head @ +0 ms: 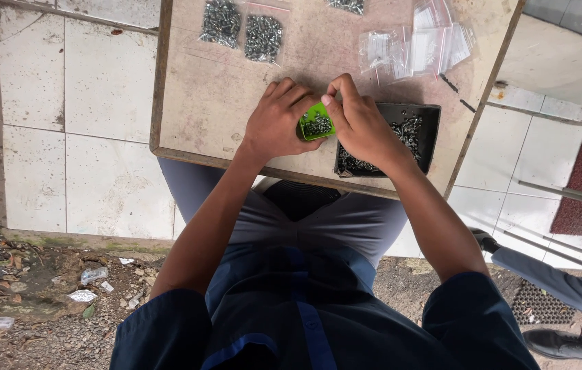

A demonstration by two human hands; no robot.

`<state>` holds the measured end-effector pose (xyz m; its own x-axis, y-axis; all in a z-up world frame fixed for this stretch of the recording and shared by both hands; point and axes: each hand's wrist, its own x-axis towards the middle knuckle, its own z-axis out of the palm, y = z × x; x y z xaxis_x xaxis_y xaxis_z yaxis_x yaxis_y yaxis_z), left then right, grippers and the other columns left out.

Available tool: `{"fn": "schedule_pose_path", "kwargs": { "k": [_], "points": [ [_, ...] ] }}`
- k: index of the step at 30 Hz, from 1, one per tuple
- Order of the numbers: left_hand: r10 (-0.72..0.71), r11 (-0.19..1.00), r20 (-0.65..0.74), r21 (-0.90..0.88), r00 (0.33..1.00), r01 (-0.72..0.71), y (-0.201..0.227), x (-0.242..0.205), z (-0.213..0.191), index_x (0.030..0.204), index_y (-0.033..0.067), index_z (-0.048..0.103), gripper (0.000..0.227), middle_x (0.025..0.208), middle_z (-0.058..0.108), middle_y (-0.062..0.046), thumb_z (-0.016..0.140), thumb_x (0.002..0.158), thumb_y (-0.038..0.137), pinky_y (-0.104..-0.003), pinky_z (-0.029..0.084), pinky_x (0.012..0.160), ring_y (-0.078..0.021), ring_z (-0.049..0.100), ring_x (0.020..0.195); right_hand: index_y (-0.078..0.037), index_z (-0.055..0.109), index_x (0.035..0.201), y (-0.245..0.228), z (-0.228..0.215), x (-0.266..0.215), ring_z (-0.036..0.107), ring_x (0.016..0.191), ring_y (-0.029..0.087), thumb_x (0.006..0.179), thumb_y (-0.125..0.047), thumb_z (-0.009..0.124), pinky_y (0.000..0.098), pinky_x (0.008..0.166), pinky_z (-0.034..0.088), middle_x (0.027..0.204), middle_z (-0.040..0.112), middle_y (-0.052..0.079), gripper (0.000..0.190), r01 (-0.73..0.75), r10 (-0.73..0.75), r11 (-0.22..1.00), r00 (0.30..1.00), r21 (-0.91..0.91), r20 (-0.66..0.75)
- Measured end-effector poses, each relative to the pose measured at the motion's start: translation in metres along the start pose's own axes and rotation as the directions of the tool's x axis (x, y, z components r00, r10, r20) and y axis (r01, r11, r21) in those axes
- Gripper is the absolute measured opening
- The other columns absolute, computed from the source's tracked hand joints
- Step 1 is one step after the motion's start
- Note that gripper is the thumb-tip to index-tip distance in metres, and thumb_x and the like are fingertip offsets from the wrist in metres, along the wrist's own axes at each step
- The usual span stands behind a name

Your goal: The person is sorting small metal screws from a large tray into individual small plastic bags for retail or assembly use.

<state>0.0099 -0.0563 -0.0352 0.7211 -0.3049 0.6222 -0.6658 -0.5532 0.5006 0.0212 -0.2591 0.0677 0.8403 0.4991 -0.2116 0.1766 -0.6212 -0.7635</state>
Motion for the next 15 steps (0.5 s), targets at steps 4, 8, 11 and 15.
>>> {"fn": "schedule_pose_path", "kwargs": {
  "k": [4,8,11,15],
  "points": [
    [0.007,1.0,0.009,0.001,1.0,-0.007,0.001,0.001,-0.002,0.117,0.0109,0.077,0.064,0.104,0.069,-0.005,0.094,0.064,0.042,-0.04,0.049,0.083,-0.0261,0.062,0.098,-0.015,0.046,0.123,-0.019,-0.013,-0.003,0.065,0.069,0.045,0.118,-0.019,0.044,0.0507,0.074,0.049,0.069,0.066,0.015,0.007,-0.083,0.085,0.995,0.995,-0.049,0.046],
    [-0.001,1.0,0.012,-0.005,1.0,0.001,0.0,0.0,0.0,0.117,0.0109,0.078,0.062,0.104,0.069,-0.004,0.094,0.066,0.042,-0.04,0.049,0.084,-0.0253,0.062,0.098,-0.018,0.044,0.124,-0.027,-0.017,-0.008,0.065,0.07,0.045,0.114,-0.012,0.045,0.0515,0.075,0.048,0.072,0.067,0.019,0.011,-0.092,0.1,0.992,0.991,-0.088,0.089],
    [0.0,1.0,0.009,-0.002,1.0,0.0,0.0,0.0,0.0,0.117,0.0107,0.078,0.062,0.103,0.069,-0.005,0.094,0.066,0.043,-0.04,0.049,0.084,-0.0253,0.063,0.098,-0.014,0.045,0.124,-0.029,-0.017,-0.006,0.06,0.055,0.034,0.113,-0.006,0.043,0.0436,0.063,0.045,0.06,0.061,0.015,0.013,-0.036,0.04,0.999,0.994,-0.04,0.105],
    [0.005,1.0,-0.003,0.003,1.0,-0.005,0.002,0.001,-0.001,0.116,0.0112,0.077,0.063,0.103,0.069,-0.004,0.094,0.064,0.041,-0.04,0.048,0.083,-0.0259,0.063,0.097,-0.017,0.043,0.127,-0.028,-0.018,-0.01,0.061,0.055,0.041,0.116,-0.014,0.046,0.0467,0.061,0.048,0.065,0.062,0.016,0.012,-0.029,0.034,0.998,0.996,-0.058,0.085]
  ]
}}
